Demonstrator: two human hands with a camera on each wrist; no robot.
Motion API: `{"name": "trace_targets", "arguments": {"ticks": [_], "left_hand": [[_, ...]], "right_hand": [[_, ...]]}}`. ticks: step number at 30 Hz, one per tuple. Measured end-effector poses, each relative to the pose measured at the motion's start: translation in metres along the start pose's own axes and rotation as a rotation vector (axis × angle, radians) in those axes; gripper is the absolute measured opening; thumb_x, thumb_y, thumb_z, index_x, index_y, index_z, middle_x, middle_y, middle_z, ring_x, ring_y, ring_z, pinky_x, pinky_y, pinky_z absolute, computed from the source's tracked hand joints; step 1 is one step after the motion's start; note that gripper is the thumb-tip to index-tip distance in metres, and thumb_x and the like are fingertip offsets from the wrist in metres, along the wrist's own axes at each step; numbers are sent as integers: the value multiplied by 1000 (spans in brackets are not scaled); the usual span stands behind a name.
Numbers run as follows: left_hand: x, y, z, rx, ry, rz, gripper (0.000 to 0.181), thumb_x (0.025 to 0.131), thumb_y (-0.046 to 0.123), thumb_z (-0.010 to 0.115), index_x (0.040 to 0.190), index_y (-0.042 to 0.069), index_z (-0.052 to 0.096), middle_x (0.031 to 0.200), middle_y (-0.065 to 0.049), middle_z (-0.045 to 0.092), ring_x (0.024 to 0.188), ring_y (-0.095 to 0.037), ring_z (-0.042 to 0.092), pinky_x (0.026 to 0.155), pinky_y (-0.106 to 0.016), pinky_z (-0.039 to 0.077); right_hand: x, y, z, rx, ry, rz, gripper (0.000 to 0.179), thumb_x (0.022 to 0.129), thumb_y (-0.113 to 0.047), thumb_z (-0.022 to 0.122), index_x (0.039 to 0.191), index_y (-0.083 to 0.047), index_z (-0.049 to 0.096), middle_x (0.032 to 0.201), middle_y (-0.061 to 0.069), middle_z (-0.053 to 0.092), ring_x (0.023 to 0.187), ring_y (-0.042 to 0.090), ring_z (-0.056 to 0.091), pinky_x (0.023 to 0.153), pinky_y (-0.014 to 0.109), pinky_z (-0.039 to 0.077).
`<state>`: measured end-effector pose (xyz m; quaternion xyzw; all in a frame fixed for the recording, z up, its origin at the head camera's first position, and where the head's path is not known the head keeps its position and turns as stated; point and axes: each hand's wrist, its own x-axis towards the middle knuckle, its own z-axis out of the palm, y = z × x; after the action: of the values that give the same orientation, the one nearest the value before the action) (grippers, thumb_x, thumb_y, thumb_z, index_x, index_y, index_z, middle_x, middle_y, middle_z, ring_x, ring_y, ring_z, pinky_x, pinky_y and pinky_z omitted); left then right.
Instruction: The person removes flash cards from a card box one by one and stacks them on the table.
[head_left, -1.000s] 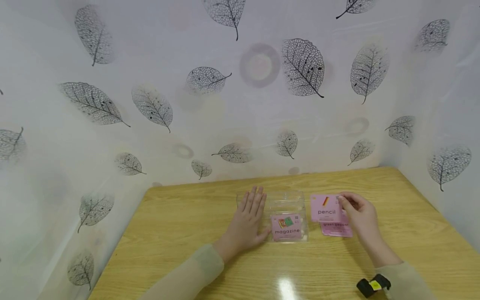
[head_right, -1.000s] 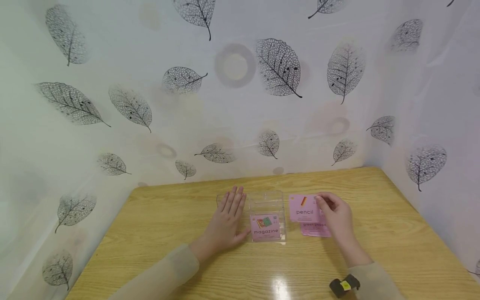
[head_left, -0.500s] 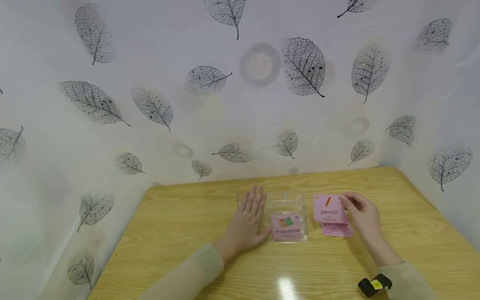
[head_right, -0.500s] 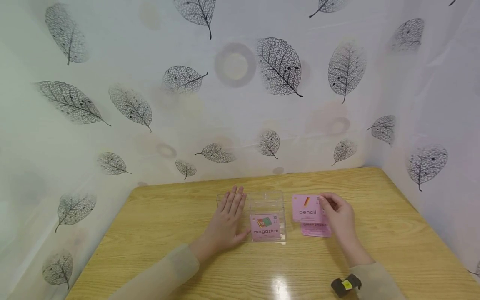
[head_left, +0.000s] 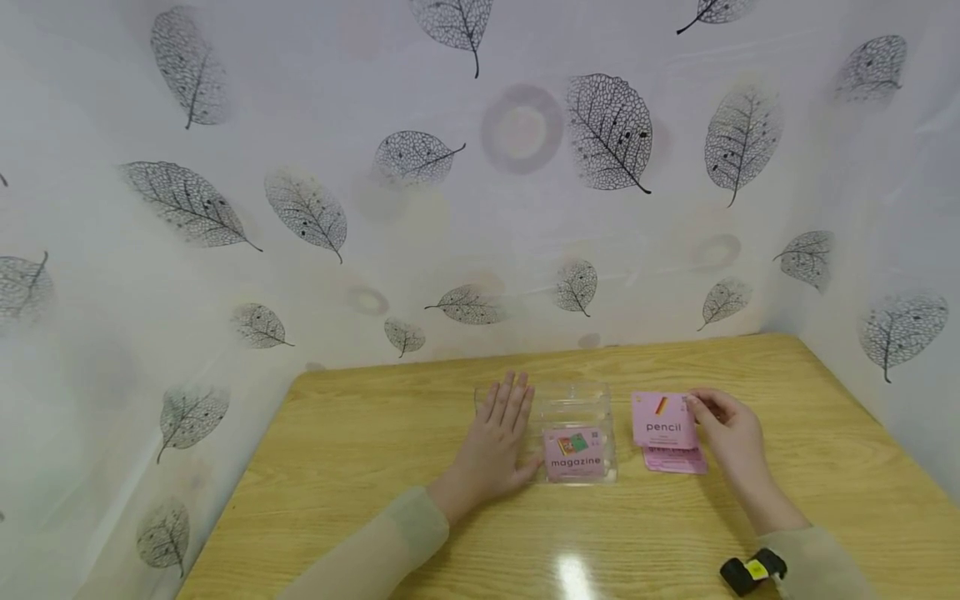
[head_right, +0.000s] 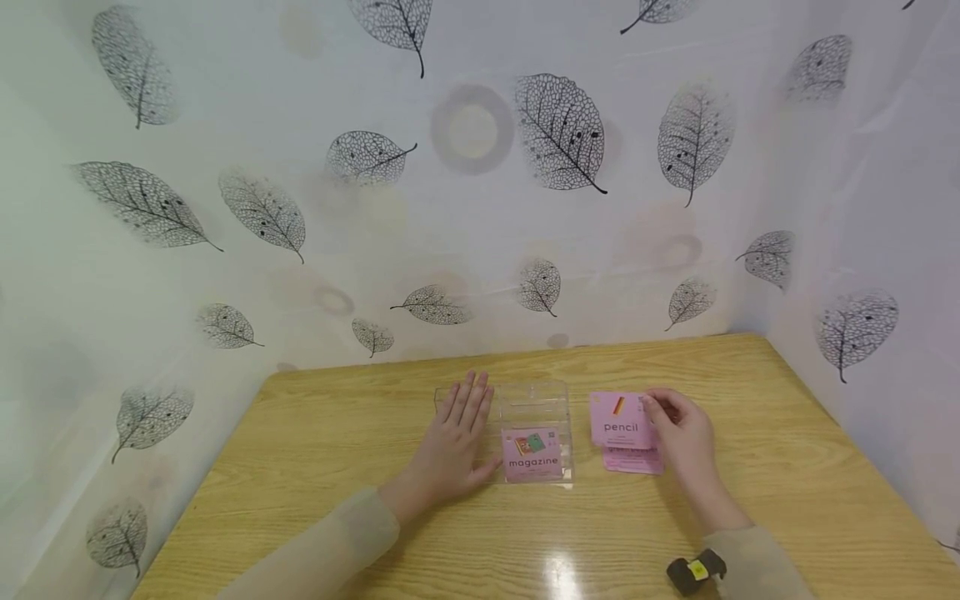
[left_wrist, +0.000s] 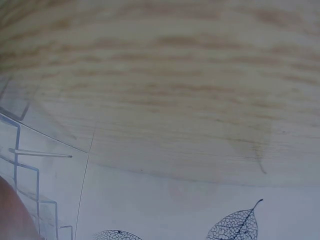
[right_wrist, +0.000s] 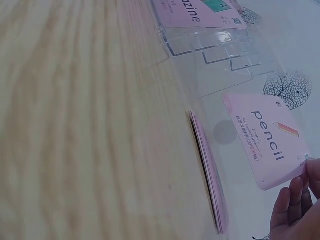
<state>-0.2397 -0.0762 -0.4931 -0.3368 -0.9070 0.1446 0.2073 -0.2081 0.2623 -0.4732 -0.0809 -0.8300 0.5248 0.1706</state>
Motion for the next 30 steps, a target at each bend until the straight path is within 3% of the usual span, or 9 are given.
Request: {"name": "trace_targets", "arguments": {"ticks": [10, 18, 25, 30], "left_hand": [[0, 0, 1, 0, 2, -2, 97, 86, 66, 24, 149, -4, -2, 156, -24, -6, 144, -40, -5, 118, -48, 1], [1, 0, 2, 5, 11, -4, 98, 86, 67, 24, 149, -4, -4, 156, -24, 0, 144, -40, -5, 118, -47, 2], [0, 0, 2, -8, 10, -5, 99, 86, 66, 26, 148, -4, -5, 156, -24, -7, 144, -39, -5, 118, -47, 2], [0, 0, 5, -18, 32, -6, 97, 87, 66, 24, 149, -4, -3, 156, -23, -7, 144, -39, -5, 118, -47, 2]], "right_hand": [[1, 5, -1, 2, 8, 12, 36, 95, -26, 56, 114, 4, 61, 85, -21, 59, 75, -8, 54, 65, 11, 50], [2, 12, -4, -21, 20, -7, 34, 94, -26, 56, 111, 4, 63, 88, -9, 64, 75, -9, 52, 63, 7, 48], [1, 14, -5, -35, 1, -16, 34, 94, -25, 57, 109, 4, 63, 81, -21, 57, 73, -8, 50, 60, 9, 48], [0, 16, -8, -71, -36, 2, 37, 96, -29, 52, 115, 2, 62, 90, -14, 58, 77, -7, 49, 63, 9, 48]]}}
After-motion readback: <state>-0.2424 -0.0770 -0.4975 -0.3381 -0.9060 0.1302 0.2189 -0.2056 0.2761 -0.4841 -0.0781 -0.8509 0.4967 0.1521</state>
